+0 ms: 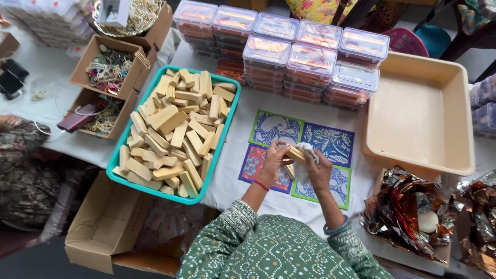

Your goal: The person wipes a wooden block with a white cloth, then wraps it in a sheet of copper foil. They repeat this process for a second block, folding the foil around each item and placing the wrapped blocks on the table.

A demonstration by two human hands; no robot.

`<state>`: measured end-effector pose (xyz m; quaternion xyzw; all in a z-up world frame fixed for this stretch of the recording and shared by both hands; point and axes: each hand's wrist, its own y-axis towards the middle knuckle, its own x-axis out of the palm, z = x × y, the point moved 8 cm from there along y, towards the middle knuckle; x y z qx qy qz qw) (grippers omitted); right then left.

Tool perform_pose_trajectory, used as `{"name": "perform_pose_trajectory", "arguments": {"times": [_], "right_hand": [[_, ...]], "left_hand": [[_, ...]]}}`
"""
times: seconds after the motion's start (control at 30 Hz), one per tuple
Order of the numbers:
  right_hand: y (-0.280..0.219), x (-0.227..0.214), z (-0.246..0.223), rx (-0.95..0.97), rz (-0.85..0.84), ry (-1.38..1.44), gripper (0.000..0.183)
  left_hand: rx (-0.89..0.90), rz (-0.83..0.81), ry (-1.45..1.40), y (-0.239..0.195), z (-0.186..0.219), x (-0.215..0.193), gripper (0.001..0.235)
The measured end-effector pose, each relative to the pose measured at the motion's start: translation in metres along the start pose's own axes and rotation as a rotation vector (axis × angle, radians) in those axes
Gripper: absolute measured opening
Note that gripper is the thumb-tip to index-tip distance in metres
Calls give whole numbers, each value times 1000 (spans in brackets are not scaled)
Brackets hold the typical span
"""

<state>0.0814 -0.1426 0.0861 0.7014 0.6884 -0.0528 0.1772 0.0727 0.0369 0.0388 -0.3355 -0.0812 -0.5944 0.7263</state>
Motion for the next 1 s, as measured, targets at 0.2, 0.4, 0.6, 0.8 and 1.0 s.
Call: {"name": "perform_pose_trajectory", "arguments": {"times": [0.2,0.4,0.6,0.8,1.0], "right_hand": [[22,-30,19,132,342,387,24],[-11,3,-17,-147,112,0,29],[-22,18,-57,-414,32,-193,37],[47,-23,77,184,122,213,18],[-17,13,-28,-218,-17,51,40]], "left_hand": [[-51,-78,-93,0,-19,0,32],[-32,-98,-264,12,-51,4,44],[162,-65,-66,-5,-34,-1,51],[-2,-143,-246,-46,-6,27,39],[-118,-144,-422,-2,-63,3,21]]}}
